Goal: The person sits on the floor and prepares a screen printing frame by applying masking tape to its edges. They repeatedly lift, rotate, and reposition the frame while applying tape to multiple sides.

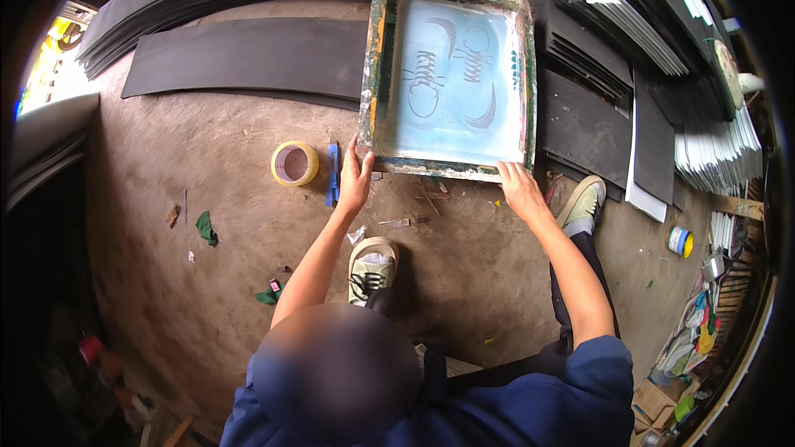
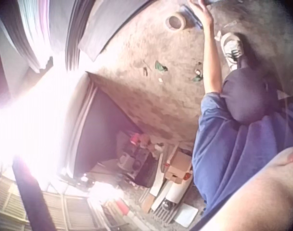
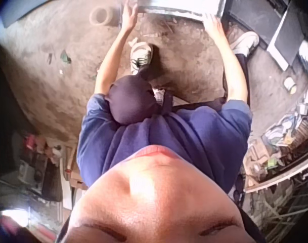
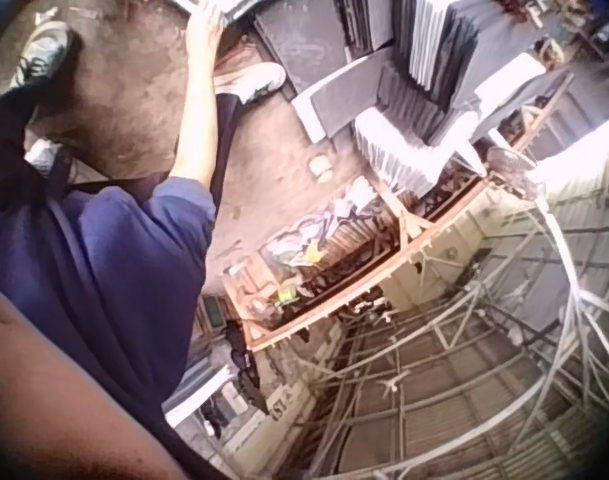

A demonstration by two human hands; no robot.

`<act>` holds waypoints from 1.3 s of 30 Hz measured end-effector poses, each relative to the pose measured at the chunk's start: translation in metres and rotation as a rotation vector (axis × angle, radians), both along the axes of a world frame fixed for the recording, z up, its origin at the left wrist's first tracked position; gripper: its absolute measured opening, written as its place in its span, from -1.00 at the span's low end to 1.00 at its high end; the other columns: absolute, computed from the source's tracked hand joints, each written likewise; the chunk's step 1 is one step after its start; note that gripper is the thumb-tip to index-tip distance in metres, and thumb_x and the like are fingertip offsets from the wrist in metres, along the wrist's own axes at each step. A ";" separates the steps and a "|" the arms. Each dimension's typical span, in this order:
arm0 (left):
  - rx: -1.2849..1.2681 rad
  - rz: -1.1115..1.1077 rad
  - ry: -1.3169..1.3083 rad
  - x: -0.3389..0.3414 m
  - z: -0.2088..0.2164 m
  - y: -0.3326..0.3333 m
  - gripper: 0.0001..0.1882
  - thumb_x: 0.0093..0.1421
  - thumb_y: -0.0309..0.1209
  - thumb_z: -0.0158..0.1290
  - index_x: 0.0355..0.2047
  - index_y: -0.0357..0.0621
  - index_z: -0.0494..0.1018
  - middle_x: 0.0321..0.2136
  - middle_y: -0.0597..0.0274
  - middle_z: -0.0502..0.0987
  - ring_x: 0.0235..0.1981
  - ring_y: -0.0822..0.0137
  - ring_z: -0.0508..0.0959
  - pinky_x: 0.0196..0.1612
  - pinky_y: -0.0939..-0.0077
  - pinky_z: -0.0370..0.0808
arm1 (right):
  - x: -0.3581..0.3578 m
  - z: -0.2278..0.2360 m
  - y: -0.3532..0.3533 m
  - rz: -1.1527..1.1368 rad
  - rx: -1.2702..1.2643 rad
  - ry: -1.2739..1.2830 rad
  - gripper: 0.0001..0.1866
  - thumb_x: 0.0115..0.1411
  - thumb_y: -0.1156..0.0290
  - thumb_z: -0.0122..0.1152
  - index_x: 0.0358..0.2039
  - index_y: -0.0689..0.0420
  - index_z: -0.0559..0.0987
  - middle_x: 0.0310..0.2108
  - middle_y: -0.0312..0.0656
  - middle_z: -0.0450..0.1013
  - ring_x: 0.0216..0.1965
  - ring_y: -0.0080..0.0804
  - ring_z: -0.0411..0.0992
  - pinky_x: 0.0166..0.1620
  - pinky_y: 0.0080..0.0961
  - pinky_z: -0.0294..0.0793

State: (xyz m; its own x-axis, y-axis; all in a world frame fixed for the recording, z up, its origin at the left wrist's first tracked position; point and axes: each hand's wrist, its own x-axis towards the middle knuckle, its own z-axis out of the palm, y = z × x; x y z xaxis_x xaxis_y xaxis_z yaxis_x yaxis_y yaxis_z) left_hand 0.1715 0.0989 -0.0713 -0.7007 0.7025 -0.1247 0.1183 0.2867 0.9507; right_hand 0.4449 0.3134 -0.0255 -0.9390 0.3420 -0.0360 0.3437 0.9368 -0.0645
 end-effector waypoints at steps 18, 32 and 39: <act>-0.220 0.067 0.057 -0.011 0.019 0.014 -0.39 0.06 -0.13 0.06 -0.01 -0.27 0.16 -0.25 -0.08 0.46 -0.25 0.09 0.49 -0.15 0.33 0.37 | -0.036 -0.029 -0.026 -0.051 0.041 -0.023 -0.42 -0.01 0.71 0.01 0.08 0.33 0.18 -0.09 -0.02 0.30 -0.03 -0.24 0.28 0.06 -0.48 0.37; -0.300 0.092 -0.272 -0.024 -0.008 0.016 -0.51 -0.09 -0.14 0.20 -0.32 -0.32 0.41 -0.44 0.10 0.54 -0.42 0.34 0.53 -0.30 0.52 0.42 | 0.002 -0.002 0.011 0.110 0.078 0.139 -0.55 -0.02 0.32 0.14 -0.10 0.25 0.38 -0.30 -0.16 0.37 -0.16 -0.30 0.34 0.05 -0.42 0.26; -0.335 0.147 0.087 -0.006 0.017 0.025 -0.18 -0.05 0.01 0.15 0.09 -0.23 0.14 -0.39 -0.07 0.52 -0.32 0.11 0.53 -0.19 0.35 0.41 | 0.033 -0.008 -0.015 -0.232 -0.042 0.069 -0.16 0.10 0.09 0.06 0.23 0.23 -0.10 0.27 -0.01 -0.19 0.30 -0.21 -0.23 0.27 -0.14 -0.26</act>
